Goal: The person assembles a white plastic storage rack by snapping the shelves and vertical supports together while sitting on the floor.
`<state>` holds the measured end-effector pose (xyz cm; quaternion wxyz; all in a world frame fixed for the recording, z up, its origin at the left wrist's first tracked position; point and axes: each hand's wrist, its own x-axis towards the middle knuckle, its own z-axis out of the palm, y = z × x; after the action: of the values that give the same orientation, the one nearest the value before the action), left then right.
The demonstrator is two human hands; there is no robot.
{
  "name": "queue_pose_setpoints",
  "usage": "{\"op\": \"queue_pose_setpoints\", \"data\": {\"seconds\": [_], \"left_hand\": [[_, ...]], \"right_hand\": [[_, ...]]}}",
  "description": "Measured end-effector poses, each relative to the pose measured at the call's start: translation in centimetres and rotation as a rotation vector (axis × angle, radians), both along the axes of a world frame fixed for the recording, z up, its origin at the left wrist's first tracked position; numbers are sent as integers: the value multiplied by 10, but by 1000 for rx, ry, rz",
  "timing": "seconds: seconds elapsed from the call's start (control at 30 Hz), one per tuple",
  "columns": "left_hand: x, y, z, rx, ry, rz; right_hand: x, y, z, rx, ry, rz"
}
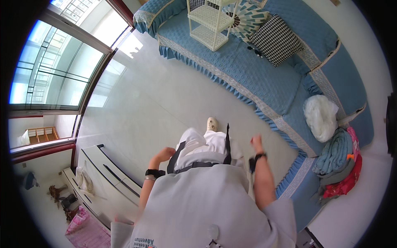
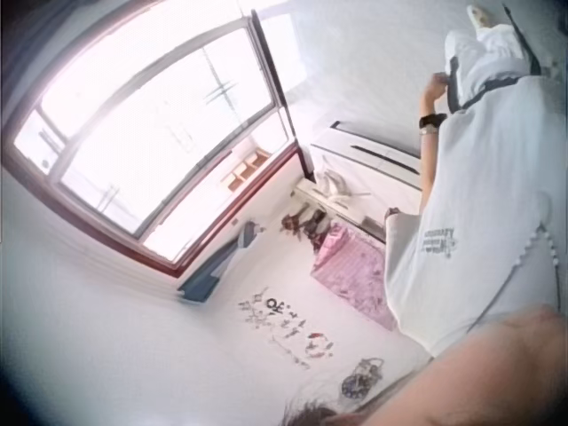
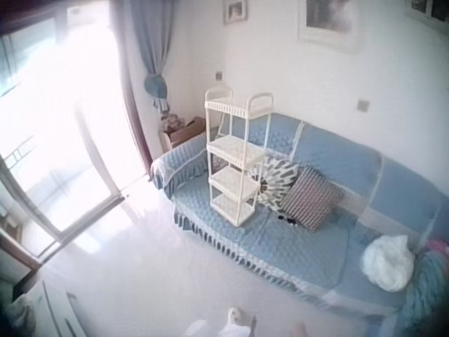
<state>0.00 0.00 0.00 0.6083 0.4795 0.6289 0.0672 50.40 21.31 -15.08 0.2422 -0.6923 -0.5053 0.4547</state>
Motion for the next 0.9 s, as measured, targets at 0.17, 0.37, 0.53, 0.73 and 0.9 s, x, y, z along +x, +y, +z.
{"op": "queue_pose_setpoints", "data": {"seconds": [0.17, 0.37, 0.53, 0.73, 0.9], "left_hand": [[-42, 59, -9, 0, -74, 98], [-116, 177, 2, 91, -106, 285], [-191, 284, 25, -11, -39, 85], [-230, 401, 31, -58, 167, -385], [-234, 488, 50, 258, 279, -210]], "right_hand": [[-130, 232, 148, 228, 174, 105], [-276, 371, 274, 523, 191, 221], [-332, 429, 283, 610, 93, 214], [-355, 462, 297, 712, 61, 64], [-356, 499, 289, 834, -59, 65]]}}
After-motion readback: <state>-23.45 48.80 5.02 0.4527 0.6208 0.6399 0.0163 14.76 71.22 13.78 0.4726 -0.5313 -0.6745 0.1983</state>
